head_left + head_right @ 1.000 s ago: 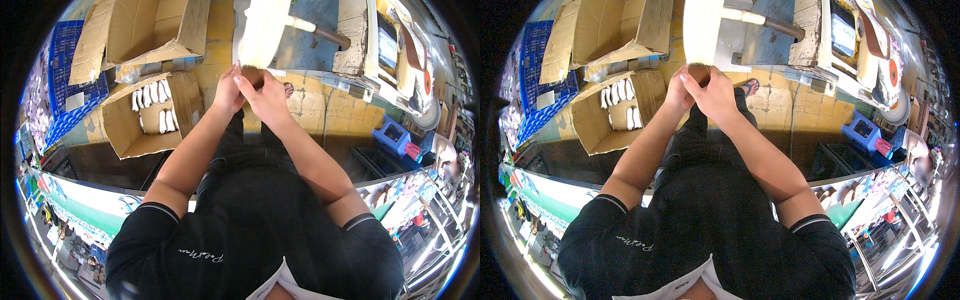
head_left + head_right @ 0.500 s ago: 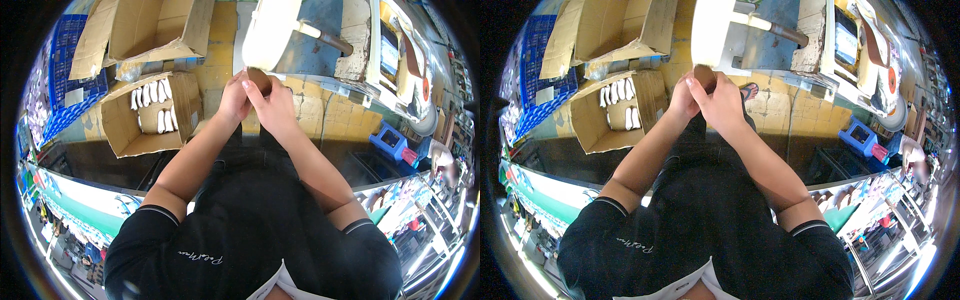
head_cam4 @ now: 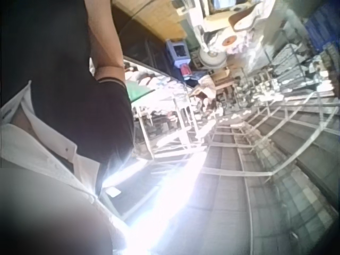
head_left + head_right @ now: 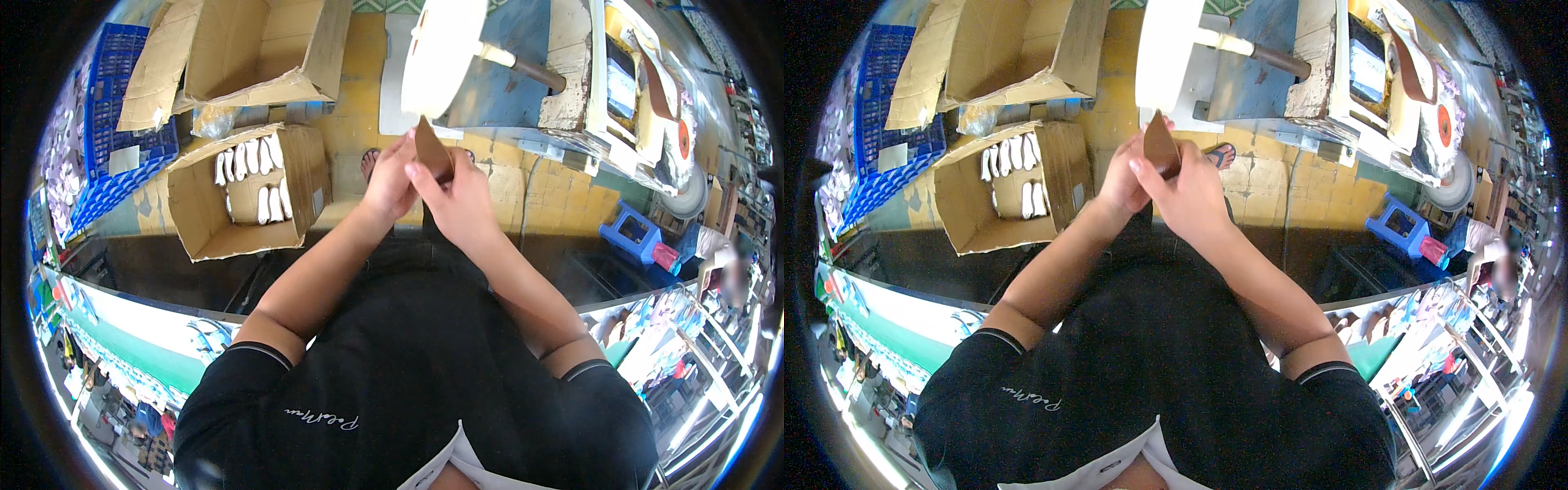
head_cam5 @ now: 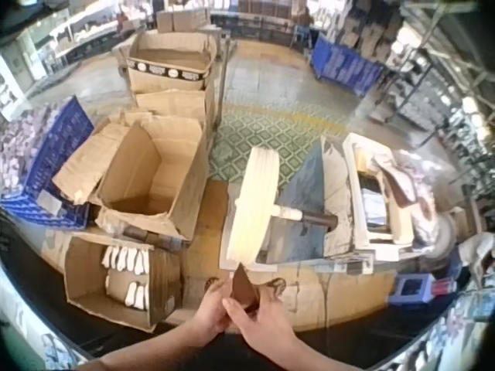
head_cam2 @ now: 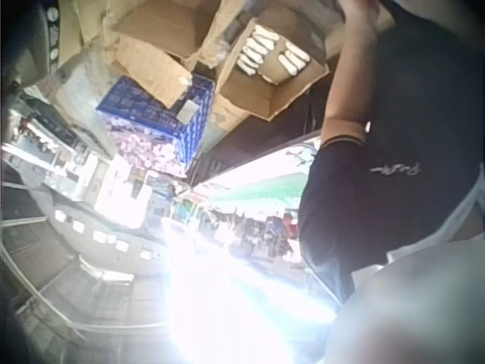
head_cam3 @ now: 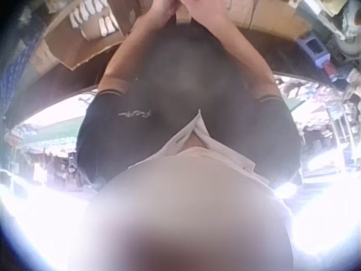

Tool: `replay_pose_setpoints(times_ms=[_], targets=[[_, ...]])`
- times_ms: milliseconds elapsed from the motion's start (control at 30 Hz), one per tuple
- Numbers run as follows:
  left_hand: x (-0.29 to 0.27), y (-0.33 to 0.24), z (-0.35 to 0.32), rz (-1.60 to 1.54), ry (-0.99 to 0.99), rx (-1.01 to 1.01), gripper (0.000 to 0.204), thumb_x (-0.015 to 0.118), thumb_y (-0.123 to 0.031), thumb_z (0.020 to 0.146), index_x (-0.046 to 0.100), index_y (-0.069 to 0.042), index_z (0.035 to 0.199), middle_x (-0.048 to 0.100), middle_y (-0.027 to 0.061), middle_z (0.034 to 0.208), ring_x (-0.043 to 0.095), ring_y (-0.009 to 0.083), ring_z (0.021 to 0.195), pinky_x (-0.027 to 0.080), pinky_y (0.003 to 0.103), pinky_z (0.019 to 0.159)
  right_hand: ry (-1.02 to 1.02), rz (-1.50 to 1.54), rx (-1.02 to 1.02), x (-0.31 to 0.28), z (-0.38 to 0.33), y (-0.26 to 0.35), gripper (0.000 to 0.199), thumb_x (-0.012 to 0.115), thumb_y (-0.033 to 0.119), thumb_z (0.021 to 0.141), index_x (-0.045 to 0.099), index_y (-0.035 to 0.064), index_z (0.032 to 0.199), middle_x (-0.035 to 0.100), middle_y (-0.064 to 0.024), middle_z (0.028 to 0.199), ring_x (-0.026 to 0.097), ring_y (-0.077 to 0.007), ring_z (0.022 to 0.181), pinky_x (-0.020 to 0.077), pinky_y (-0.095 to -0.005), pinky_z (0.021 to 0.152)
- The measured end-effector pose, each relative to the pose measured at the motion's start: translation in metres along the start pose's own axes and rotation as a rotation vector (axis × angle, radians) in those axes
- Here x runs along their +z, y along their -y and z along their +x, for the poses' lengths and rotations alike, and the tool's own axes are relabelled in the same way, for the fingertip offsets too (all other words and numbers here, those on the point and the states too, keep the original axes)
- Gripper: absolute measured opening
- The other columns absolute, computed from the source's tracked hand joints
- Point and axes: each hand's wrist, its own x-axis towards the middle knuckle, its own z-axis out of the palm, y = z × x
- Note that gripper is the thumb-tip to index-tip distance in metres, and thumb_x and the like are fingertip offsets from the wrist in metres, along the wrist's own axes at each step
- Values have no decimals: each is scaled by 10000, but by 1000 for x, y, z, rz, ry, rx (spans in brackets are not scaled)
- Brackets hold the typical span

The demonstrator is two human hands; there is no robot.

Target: The person repeatedly picks up shoe insoles and rubs their edges against a rotating buffing wheel. They handle the insoles one at a time, turning them over to work different sides, then place them on a nearby table or into a cardboard box.

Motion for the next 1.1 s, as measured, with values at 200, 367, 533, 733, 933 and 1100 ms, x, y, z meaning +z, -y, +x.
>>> replay_pose_setpoints(times_ms=[200, 367, 533, 733, 933, 1100], targets=[[12, 2, -58, -29, 103, -42, 601, 523, -363, 1236, 412, -68, 1749, 627, 101, 1617, 655, 264, 1423, 519, 483, 1230, 232, -22, -68, -32, -57, 15, 900, 847, 579, 991, 541, -97, 1501, 714, -356, 1327, 733, -513, 1224, 595, -556, 1039], [22, -14, -99, 90, 370, 121, 735, 609, -342, 1192, 320, -74, 1813, 555, 108, 1702, 646, 289, 1452, 501, 490, 1252, 212, -87, -293, -45, -99, 28, 1022, 1018, 328, 881, 455, -41, 1650, 700, -282, 1407, 786, -369, 1202, 653, -461, 970], [43, -34, -127, 270, 515, 389, 842, 682, -312, 1135, 281, -50, 1827, 280, 133, 1903, 585, 329, 1531, 475, 490, 1278, 145, -80, -408, -56, -127, 42, 1145, 1086, 284, 773, 455, 6, 1687, 686, -245, 1455, 752, -380, 1272, 636, -467, 1022], [59, -55, -139, 356, 757, 590, 759, 654, -197, 1151, 328, -160, 1835, 148, 176, 1934, 535, 424, 1578, 437, 586, 1305, 39, -103, -597, -63, -144, 51, 1177, 1101, 317, 734, 484, 26, 1692, 694, -217, 1448, 737, -393, 1259, 625, -471, 1038], [47, -47, -143, 429, 627, 555, 733, 635, -200, 1175, 316, -99, 1827, 219, 154, 1918, 559, 373, 1560, 458, 542, 1298, 19, -84, -719, -62, -141, 47, 1093, 1030, 413, 835, 503, -12, 1693, 714, -242, 1303, 742, -414, 1108, 611, -478, 1001], [15, -25, -113, 518, 392, 439, 642, 575, -239, 1226, 353, -52, 1799, 397, 97, 1846, 591, 248, 1521, 507, 428, 1257, 64, 18, -551, -44, -105, 22, 951, 980, 396, 923, 552, -39, 1651, 760, -223, 1141, 780, -343, 985, 624, -419, 907]])
